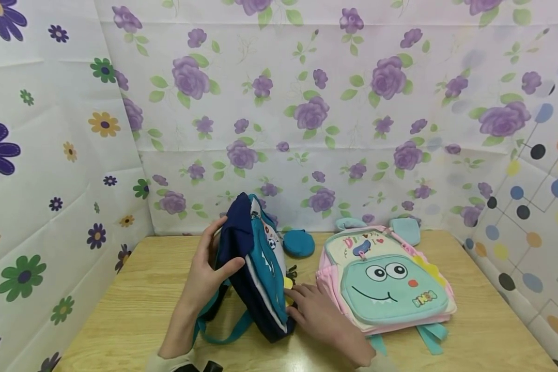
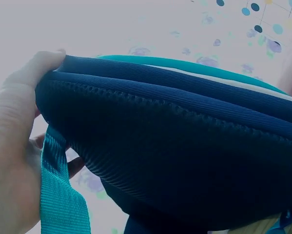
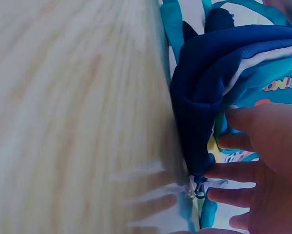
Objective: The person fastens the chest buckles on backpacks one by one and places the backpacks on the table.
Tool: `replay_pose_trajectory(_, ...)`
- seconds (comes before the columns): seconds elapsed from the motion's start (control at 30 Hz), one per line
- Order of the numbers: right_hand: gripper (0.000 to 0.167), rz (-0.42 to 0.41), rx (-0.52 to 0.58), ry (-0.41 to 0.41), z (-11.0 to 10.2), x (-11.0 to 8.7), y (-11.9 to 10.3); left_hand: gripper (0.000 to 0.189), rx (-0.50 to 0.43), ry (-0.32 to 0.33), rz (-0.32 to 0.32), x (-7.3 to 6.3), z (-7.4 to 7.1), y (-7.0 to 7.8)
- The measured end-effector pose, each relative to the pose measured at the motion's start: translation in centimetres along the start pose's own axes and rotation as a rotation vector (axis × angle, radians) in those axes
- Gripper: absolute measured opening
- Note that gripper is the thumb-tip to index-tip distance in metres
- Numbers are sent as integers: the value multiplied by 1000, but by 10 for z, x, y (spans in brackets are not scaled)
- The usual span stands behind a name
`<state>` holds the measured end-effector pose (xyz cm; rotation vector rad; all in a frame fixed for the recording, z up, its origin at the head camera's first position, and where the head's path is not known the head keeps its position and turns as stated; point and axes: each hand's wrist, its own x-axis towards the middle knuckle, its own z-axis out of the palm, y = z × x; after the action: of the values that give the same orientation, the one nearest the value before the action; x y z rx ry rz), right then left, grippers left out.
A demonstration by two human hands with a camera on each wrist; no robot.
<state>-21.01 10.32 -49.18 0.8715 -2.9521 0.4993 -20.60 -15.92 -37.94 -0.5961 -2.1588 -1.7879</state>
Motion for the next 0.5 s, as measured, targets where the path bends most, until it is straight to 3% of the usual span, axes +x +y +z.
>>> replay_pose_trajectory(0.17, 42, -18, 32, 30, -14, -2, 6, 78, 21, 17, 4, 1, 0, 1)
replay_pose_trajectory(0.5, 49, -42, 222, 233, -54, -8, 4, 77, 62, 25, 26, 0, 1, 7)
